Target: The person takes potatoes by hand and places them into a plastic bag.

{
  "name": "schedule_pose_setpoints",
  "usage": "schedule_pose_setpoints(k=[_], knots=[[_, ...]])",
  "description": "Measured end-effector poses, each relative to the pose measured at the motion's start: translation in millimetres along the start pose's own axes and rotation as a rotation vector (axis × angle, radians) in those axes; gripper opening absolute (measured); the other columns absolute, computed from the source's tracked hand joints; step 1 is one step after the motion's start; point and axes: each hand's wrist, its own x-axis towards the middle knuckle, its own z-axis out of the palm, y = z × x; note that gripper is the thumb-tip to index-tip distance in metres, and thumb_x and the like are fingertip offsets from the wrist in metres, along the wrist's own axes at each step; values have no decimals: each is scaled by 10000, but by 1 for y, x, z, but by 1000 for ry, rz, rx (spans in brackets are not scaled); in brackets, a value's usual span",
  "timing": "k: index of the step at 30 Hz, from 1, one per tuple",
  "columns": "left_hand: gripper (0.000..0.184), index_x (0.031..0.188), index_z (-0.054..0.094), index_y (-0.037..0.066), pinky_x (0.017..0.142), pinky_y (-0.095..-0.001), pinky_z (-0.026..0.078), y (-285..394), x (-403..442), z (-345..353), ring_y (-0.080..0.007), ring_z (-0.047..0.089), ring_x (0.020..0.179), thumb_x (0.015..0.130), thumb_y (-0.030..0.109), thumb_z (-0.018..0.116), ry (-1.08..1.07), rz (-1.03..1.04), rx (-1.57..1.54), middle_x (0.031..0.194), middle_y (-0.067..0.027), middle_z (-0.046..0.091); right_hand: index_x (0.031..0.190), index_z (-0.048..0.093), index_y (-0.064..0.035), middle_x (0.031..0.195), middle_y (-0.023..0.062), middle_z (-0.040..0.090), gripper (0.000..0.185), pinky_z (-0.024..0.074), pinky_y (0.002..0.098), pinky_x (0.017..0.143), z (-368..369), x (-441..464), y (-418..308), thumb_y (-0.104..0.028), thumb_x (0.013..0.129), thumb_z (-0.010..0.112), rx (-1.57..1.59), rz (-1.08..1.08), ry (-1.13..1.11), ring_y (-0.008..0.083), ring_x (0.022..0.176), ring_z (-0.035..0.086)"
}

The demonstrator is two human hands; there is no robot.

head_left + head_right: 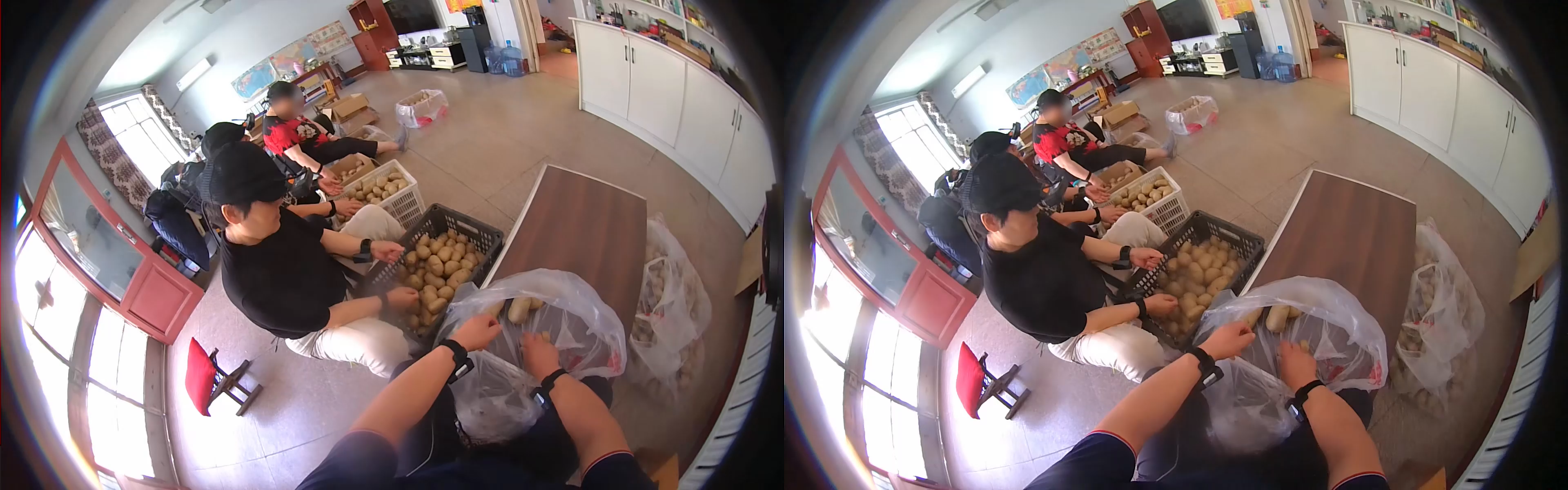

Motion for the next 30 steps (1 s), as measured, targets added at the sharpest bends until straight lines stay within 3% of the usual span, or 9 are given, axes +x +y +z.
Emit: schedule_pose_setpoints(k=[5, 8, 11, 14, 21, 24, 26, 30], knots=[[384, 1090, 577, 10, 501, -313, 544, 15, 1, 1, -179, 645, 586, 930, 359, 567, -53, -93, -146, 852, -102, 648, 1083, 556, -52, 985, 204, 652, 351, 512, 455, 732, -16, 9, -14, -303, 866, 671, 485, -46, 120, 405, 868, 640], [398, 1104, 557, 6, 487, -308, 549, 14, 6, 3, -186, 647, 593, 940, 369, 558, -134, -141, -307, 865, -99, 639, 1092, 560, -28, 909, 222, 656, 372, 492, 456, 702, -28, 5, -34, -321, 886, 660, 713, 20, 29, 418, 858, 634], [374, 1078, 564, 19, 481, -304, 550, 9, 9, 5, -177, 643, 594, 935, 365, 566, -271, -199, -433, 829, -84, 632, 1071, 584, -25, 846, 215, 651, 343, 482, 457, 685, -30, 5, -47, -321, 907, 640, 806, 19, -45, 422, 833, 631], [342, 1051, 574, 30, 486, -303, 550, 2, 11, 4, -162, 635, 591, 924, 347, 581, -405, -168, -365, 817, -76, 635, 1001, 610, -30, 847, 212, 650, 327, 478, 463, 676, -35, 5, -57, -349, 926, 605, 841, -10, -23, 417, 812, 629], [266, 1008, 630, 56, 516, -310, 552, -8, 10, -2, -163, 624, 580, 866, 281, 630, -315, -84, -457, 821, -46, 644, 912, 629, -31, 821, 221, 633, 376, 467, 469, 655, -30, 6, -50, -392, 955, 537, 709, -44, -6, 419, 782, 616], [233, 979, 640, 48, 541, -309, 565, -12, 14, -10, -157, 627, 595, 841, 236, 643, -223, -91, -536, 843, -63, 654, 938, 637, -46, 851, 192, 632, 287, 472, 464, 695, -28, 3, -39, -323, 944, 562, 572, -14, -10, 399, 835, 603], [269, 1032, 620, 39, 572, -308, 563, -5, 8, -19, -163, 638, 652, 852, 235, 659, -154, -108, -580, 875, -68, 649, 1001, 632, -66, 986, 163, 620, 207, 470, 461, 785, -22, 0, -30, -237, 885, 624, 390, -62, 271, 376, 944, 577], [269, 1078, 596, 46, 617, -313, 555, -9, 8, -34, -171, 645, 721, 882, 214, 672, -12, -116, -782, 929, -69, 652, 1069, 609, -78, 1157, 146, 568, 279, 456, 459, 877, -24, -3, -13, -167, 812, 672, 162, 82, 253, 372, 1047, 540]])
